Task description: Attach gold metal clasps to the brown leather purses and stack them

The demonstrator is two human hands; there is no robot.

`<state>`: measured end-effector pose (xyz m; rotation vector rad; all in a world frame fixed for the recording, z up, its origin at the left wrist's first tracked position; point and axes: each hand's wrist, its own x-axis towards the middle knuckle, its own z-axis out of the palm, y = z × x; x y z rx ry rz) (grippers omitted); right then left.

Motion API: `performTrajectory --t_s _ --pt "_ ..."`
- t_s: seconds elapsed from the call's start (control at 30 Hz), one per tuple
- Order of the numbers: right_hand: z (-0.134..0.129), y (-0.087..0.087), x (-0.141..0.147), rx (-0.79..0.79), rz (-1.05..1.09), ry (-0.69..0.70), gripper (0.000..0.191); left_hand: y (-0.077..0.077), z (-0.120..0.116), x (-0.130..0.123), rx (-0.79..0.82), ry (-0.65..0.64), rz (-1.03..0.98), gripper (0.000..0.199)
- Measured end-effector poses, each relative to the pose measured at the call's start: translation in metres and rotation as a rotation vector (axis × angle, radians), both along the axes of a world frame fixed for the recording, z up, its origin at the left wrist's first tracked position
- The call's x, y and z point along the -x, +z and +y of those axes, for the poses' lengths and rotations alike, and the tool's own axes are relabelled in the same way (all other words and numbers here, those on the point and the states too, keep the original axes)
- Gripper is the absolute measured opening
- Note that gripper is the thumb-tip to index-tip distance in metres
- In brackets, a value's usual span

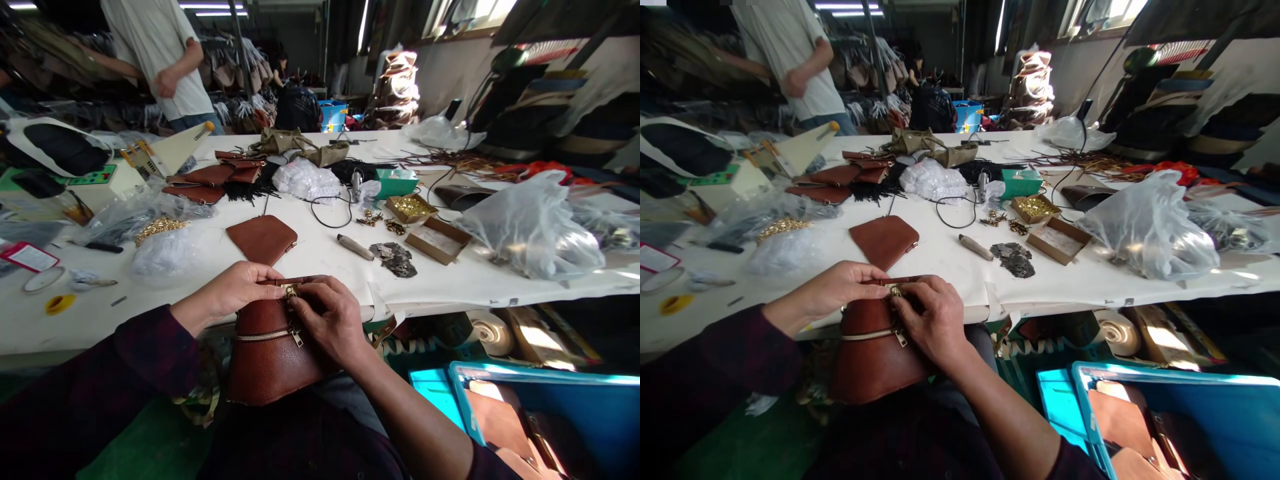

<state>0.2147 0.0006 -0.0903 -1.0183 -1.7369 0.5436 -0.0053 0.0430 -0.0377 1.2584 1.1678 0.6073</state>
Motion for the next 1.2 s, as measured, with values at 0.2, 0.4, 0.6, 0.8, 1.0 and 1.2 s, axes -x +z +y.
performTrajectory --t_s 0.2,0.4,0.6,0.8,1.0,1.2 --pt "0.005 -0.005 0.012 0.043 0.051 -0.002 0.012 -0.001 -0.006 0.007 -0.056 0.022 0.041 0.041" --pt "0.000 -0.003 0.022 0.214 0.281 0.089 0.011 0.018 -0.031 0.012 -0.470 0.030 0.403 0.037" --pt "-0.007 0.005 0.037 0.365 0.405 0.145 0.021 0.040 -0.055 0.013 -0.928 0.080 0.740 0.029" --pt "-0.016 0.023 0.046 0.249 0.442 0.122 0.022 0.040 -0.066 0.017 -1.304 0.056 0.949 0.026" --pt "-0.023 0.035 0.055 0.486 0.714 0.190 0.035 0.043 -0.084 0.001 -1.372 -0.008 1.044 0.025" --pt "-0.030 0.017 0.067 0.654 1.056 0.229 0.031 0.032 -0.113 -0.015 -1.315 -0.165 1.159 0.052"
